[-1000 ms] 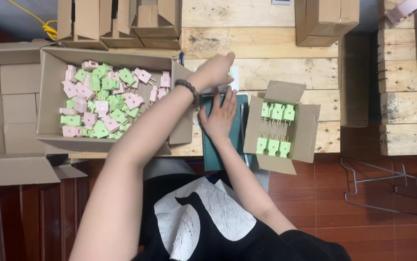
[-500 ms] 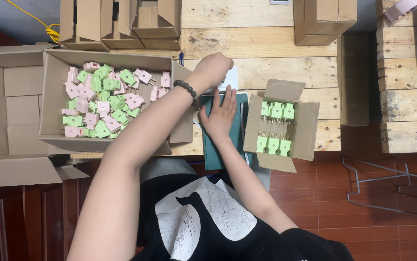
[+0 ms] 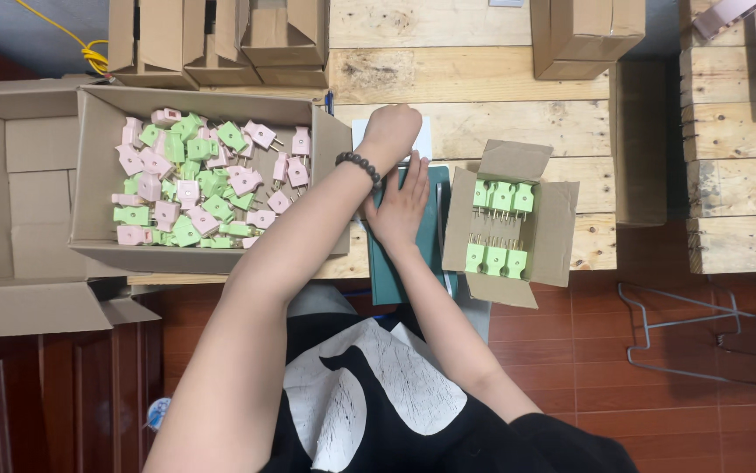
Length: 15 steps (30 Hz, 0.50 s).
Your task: The person inserts metal prongs into green and pink plastic housings by hand and places the assembled units into cardboard boxes on a wooden workbench.
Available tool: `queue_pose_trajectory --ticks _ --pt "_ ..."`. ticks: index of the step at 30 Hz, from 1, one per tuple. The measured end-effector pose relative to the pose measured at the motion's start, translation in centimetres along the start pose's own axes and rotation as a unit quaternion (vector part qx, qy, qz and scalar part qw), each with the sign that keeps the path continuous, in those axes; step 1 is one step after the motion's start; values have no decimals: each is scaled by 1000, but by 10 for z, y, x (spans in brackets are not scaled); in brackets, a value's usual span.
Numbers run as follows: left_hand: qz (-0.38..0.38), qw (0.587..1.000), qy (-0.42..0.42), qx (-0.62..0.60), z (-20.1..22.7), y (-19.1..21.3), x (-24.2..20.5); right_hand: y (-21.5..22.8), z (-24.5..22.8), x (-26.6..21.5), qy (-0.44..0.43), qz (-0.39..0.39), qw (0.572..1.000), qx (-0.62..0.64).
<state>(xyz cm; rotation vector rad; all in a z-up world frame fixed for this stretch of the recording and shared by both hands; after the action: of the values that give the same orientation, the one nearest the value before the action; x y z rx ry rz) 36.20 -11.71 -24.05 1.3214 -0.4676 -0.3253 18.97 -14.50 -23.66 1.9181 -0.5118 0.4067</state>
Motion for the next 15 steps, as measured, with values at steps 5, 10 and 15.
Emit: queue_pose_trajectory --ticks 5,10,15 --pt "-6 997 62 -52 3 21 -11 2 -1 -3 -4 -11 1000 -9" --pt "-97 965 172 -173 0 128 -31 7 -4 0 -14 -32 999 -24" --pt "-86 921 229 -304 -36 167 -35 6 -4 1 -17 -33 999 -18"
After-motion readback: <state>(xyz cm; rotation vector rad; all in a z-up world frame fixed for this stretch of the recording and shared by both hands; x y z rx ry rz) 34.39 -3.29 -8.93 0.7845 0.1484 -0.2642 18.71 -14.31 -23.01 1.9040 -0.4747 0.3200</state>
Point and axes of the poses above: each hand's wrist, its own x-axis towards the middle knuckle, its own y-axis out of the back of the hand, z = x × y, the point moved 3 cm from there along x, towards the middle knuckle, and after that the axes turned 11 degrees about z, right-handed, at the moved point
